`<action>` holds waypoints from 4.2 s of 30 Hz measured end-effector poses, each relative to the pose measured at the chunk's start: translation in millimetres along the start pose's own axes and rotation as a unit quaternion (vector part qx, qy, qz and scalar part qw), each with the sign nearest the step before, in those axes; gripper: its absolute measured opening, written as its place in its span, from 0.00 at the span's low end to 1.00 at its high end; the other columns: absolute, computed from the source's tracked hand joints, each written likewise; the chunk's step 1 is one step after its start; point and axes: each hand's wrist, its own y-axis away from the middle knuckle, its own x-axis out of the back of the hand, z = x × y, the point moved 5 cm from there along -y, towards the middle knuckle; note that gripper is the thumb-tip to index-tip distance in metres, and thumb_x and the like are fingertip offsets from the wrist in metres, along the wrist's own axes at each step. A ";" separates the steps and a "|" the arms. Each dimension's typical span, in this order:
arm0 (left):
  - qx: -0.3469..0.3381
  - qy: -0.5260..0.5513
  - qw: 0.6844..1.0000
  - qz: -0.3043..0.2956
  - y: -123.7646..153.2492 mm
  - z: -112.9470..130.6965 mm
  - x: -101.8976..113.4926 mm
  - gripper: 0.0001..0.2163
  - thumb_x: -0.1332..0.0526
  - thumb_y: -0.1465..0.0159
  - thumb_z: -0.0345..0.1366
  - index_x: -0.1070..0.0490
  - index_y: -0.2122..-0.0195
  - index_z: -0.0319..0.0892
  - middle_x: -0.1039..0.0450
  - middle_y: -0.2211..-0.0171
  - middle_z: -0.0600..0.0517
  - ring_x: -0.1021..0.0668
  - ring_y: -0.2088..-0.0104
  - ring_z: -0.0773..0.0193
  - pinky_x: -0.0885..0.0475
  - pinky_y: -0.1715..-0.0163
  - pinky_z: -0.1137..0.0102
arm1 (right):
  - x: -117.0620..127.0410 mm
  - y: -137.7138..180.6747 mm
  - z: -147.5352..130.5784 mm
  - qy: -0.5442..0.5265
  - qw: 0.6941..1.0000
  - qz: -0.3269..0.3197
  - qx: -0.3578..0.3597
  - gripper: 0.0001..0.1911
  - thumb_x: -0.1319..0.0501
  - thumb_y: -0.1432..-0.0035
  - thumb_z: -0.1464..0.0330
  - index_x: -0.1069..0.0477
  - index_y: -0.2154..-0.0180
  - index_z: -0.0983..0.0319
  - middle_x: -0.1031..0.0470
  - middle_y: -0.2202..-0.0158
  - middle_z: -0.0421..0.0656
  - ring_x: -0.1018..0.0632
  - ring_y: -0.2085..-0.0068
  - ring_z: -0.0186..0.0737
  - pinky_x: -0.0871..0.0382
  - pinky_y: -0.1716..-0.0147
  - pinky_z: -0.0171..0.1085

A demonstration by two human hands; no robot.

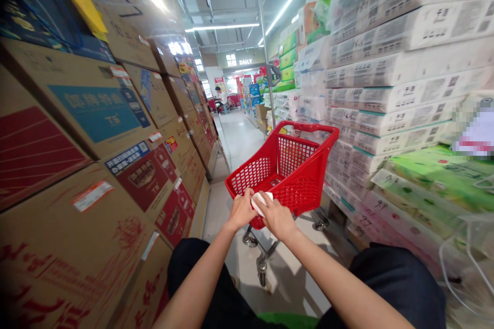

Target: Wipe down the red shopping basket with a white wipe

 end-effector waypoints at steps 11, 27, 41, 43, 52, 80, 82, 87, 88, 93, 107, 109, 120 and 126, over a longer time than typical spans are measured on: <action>-0.027 -0.033 0.999 -0.025 -2.0 1.0 -2.0 0.15 0.42 0.35 0.52 0.29 0.62 0.46 0.22 0.66 0.53 0.21 0.63 0.59 0.36 0.56 0.65 | 13.1 -15.3 83.4 0.048 0.989 -0.017 -0.140 0.31 0.45 0.38 0.68 0.46 0.35 0.48 0.42 0.34 0.47 0.25 0.52 0.45 0.27 0.63 0.40; -0.107 0.002 0.991 -0.081 3.9 -13.1 10.3 0.22 0.51 0.29 0.50 0.29 0.72 0.41 0.23 0.69 0.53 0.25 0.67 0.65 0.42 0.59 0.67 | 16.9 -12.7 90.1 0.016 0.994 -0.013 -0.112 0.31 0.45 0.38 0.67 0.45 0.35 0.45 0.41 0.35 0.42 0.24 0.51 0.43 0.28 0.59 0.39; 0.008 -0.091 0.992 -0.090 -4.0 7.5 3.1 0.20 0.50 0.31 0.55 0.31 0.47 0.52 0.21 0.56 0.49 0.20 0.56 0.55 0.31 0.61 0.68 | 7.3 -4.3 42.3 -0.022 0.999 -0.013 -0.044 0.39 0.44 0.41 0.71 0.52 0.32 0.45 0.47 0.30 0.38 0.26 0.46 0.44 0.26 0.56 0.39; -0.004 -0.084 0.992 -0.097 -2.5 2.3 5.1 0.22 0.52 0.32 0.57 0.30 0.49 0.51 0.21 0.56 0.49 0.21 0.55 0.55 0.31 0.60 0.68 | 10.2 -5.0 57.1 -0.011 0.999 -0.011 -0.049 0.39 0.44 0.41 0.71 0.53 0.32 0.43 0.46 0.31 0.37 0.25 0.46 0.44 0.26 0.56 0.39; -0.019 -0.070 0.991 -0.113 -2.3 -31.2 27.8 0.20 0.50 0.32 0.56 0.29 0.49 0.52 0.21 0.58 0.51 0.20 0.57 0.57 0.32 0.62 0.70 | 22.5 -11.1 94.3 0.000 0.994 -0.003 -0.109 0.37 0.45 0.39 0.70 0.52 0.32 0.42 0.47 0.31 0.38 0.24 0.49 0.43 0.26 0.60 0.39; -0.003 -0.084 0.996 -0.034 -13.9 2.1 22.8 0.16 0.48 0.30 0.51 0.32 0.47 0.51 0.24 0.52 0.51 0.23 0.53 0.59 0.33 0.58 0.69 | 36.8 -7.5 89.7 0.025 0.990 0.028 -0.135 0.35 0.45 0.39 0.63 0.51 0.32 0.48 0.47 0.31 0.43 0.24 0.51 0.46 0.25 0.62 0.40; -0.001 -0.088 0.996 -0.031 -14.7 3.4 21.3 0.16 0.48 0.31 0.51 0.32 0.47 0.51 0.24 0.52 0.51 0.23 0.53 0.58 0.33 0.58 0.69 | 30.0 -9.4 74.1 0.022 0.992 0.022 -0.120 0.35 0.45 0.39 0.63 0.51 0.32 0.48 0.48 0.31 0.43 0.23 0.51 0.45 0.25 0.63 0.39; -0.015 -0.087 0.996 -0.031 -13.7 2.5 23.3 0.15 0.48 0.30 0.51 0.32 0.49 0.51 0.24 0.54 0.52 0.23 0.54 0.59 0.32 0.59 0.69 | 28.1 -8.9 73.9 0.032 0.996 0.014 -0.085 0.38 0.45 0.39 0.68 0.54 0.32 0.42 0.46 0.31 0.39 0.23 0.51 0.42 0.26 0.63 0.37; -0.017 -0.086 0.996 -0.032 -13.2 2.1 24.5 0.15 0.49 0.30 0.51 0.32 0.50 0.51 0.23 0.54 0.52 0.23 0.54 0.59 0.32 0.59 0.69 | 31.7 -7.3 83.1 0.035 0.995 0.016 -0.087 0.37 0.45 0.39 0.68 0.54 0.32 0.41 0.46 0.31 0.38 0.23 0.51 0.42 0.25 0.63 0.37; -0.008 -0.077 0.996 -0.041 -12.7 4.4 26.7 0.15 0.49 0.30 0.50 0.31 0.51 0.50 0.24 0.54 0.51 0.24 0.53 0.59 0.33 0.58 0.70 | 51.0 2.9 134.4 0.050 0.990 0.037 -0.125 0.37 0.47 0.37 0.69 0.57 0.32 0.38 0.47 0.31 0.37 0.23 0.51 0.43 0.25 0.60 0.41; -0.002 -0.080 0.996 -0.047 -15.6 13.9 23.9 0.15 0.48 0.30 0.50 0.31 0.50 0.50 0.23 0.55 0.51 0.23 0.54 0.59 0.33 0.60 0.69 | 40.4 -1.0 118.6 0.056 0.991 0.023 -0.117 0.39 0.46 0.39 0.70 0.57 0.32 0.37 0.44 0.32 0.37 0.22 0.54 0.42 0.25 0.65 0.38; -0.011 -0.078 0.996 -0.043 -15.3 11.5 24.4 0.15 0.49 0.30 0.50 0.32 0.50 0.51 0.23 0.55 0.52 0.23 0.54 0.59 0.33 0.60 0.70 | 50.9 3.1 141.7 0.060 0.988 0.030 -0.136 0.38 0.46 0.39 0.69 0.56 0.32 0.37 0.44 0.32 0.37 0.22 0.54 0.42 0.25 0.64 0.39; -0.027 -0.078 0.996 -0.027 -15.3 1.9 21.3 0.15 0.50 0.30 0.52 0.31 0.51 0.52 0.23 0.55 0.53 0.23 0.54 0.59 0.34 0.62 0.70 | 47.2 3.6 109.1 0.059 0.987 0.047 -0.144 0.32 0.45 0.38 0.65 0.47 0.34 0.47 0.44 0.32 0.42 0.22 0.55 0.43 0.26 0.66 0.38; -0.032 -0.071 0.997 -0.023 -11.2 -6.6 23.7 0.16 0.50 0.30 0.53 0.31 0.52 0.51 0.23 0.54 0.52 0.23 0.56 0.60 0.36 0.63 0.71 | 60.7 7.5 124.2 0.058 0.990 0.049 -0.119 0.31 0.47 0.37 0.67 0.47 0.34 0.44 0.43 0.33 0.38 0.24 0.50 0.42 0.26 0.60 0.39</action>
